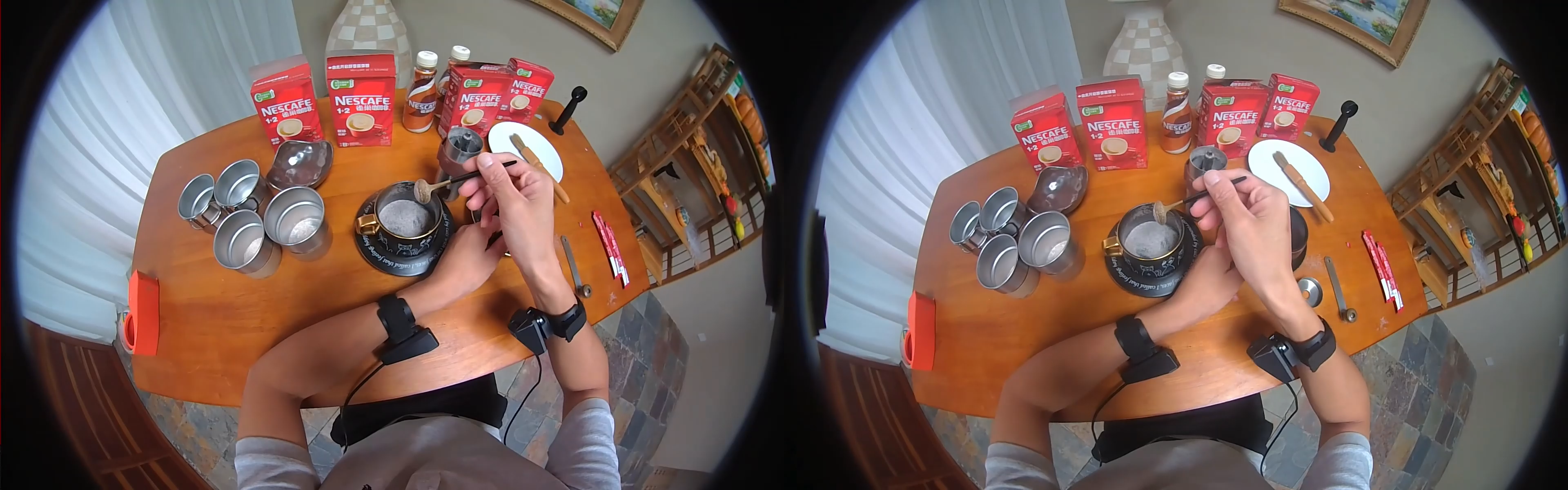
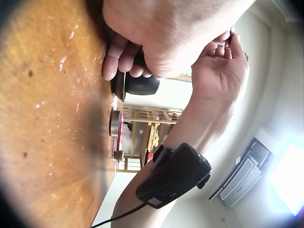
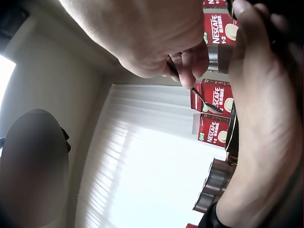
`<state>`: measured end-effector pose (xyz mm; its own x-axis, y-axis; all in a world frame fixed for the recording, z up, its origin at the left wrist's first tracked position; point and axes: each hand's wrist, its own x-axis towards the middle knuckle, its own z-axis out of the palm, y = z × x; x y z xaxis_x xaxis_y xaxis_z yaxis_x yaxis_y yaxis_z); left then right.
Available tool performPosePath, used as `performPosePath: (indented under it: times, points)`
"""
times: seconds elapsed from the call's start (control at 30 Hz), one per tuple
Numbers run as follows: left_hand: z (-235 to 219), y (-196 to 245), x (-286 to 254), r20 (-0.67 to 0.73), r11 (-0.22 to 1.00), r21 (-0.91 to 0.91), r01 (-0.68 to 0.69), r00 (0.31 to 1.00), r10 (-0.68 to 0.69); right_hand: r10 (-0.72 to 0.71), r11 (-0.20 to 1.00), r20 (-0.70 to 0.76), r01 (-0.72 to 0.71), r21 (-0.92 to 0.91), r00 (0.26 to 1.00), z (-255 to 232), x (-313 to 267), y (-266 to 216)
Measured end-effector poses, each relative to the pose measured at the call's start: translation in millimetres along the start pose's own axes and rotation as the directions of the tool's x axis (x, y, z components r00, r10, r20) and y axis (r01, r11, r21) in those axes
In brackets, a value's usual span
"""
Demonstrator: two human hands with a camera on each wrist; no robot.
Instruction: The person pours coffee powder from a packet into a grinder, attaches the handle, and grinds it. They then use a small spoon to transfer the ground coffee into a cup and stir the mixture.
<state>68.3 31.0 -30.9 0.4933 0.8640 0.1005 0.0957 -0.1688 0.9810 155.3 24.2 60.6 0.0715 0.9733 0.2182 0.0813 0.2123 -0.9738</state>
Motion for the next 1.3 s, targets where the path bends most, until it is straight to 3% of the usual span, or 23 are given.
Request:
performPosePath:
  times: [0.07,0.2,0.33,0.47,0.57,0.67,0.7,0.83,0.93,1.03,1.17,1.27,1.3]
  points:
    - [-0.3,3.9,0.7,0.007,1.000,0.015,0.019,1.000,-0.019,-0.027,1.000,0.009,0.027,-0.013,1.000,5.0,1.5,3.7]
    - [9.5,-26.0,10.3,-0.058,0.976,0.057,-0.208,0.976,0.211,-0.027,0.998,0.011,0.028,-0.063,1.000,12.4,-0.2,2.2]
    - [13.2,-29.8,11.3,-0.099,0.951,0.076,-0.301,0.947,0.307,-0.056,0.992,0.028,0.058,-0.112,0.998,17.2,-0.8,5.0]
    - [10.5,-28.8,10.3,-0.053,0.951,0.039,-0.306,0.950,0.308,-0.081,0.980,0.046,0.088,-0.179,0.996,18.1,-3.6,6.8]
    - [8.7,-25.5,6.2,-0.039,0.950,-0.061,-0.307,0.951,0.305,-0.194,0.953,0.091,0.209,-0.218,0.977,19.4,-4.0,16.1]
    - [15.2,-39.9,4.5,-0.047,0.930,-0.113,-0.350,0.937,0.347,-0.456,0.638,0.376,0.591,-0.494,0.807,20.0,-2.4,19.8]
    - [18.2,-45.9,2.7,-0.073,0.924,-0.129,-0.361,0.932,0.354,-0.359,0.647,0.425,0.550,-0.528,0.831,20.7,-5.6,16.4]
    - [11.1,-43.6,-4.9,-0.075,0.923,-0.103,-0.372,0.928,0.365,-0.473,0.612,0.391,0.614,-0.498,0.789,24.0,-8.1,15.2]
    - [7.3,-42.3,-8.4,-0.065,0.927,-0.078,-0.368,0.929,0.363,-0.447,0.493,0.511,0.679,-0.544,0.734,22.6,-8.3,19.3]
    - [5.6,-39.6,-10.8,-0.059,0.929,-0.051,-0.366,0.930,0.363,-0.548,0.513,0.409,0.680,-0.524,0.729,23.5,-11.2,12.1]
    - [4.1,-35.4,-9.7,-0.068,0.931,-0.010,-0.364,0.929,0.363,-0.454,0.457,0.517,0.688,-0.564,0.726,17.1,-14.8,7.8]
    - [4.5,-30.2,-10.2,-0.063,0.930,0.019,-0.367,0.928,0.367,-0.531,0.455,0.437,0.679,-0.576,0.726,15.4,-14.9,8.1]
    - [4.6,-31.0,-11.6,-0.069,0.940,0.003,-0.341,0.938,0.341,-0.521,0.507,0.390,0.643,-0.574,0.759,15.2,-16.4,6.6]
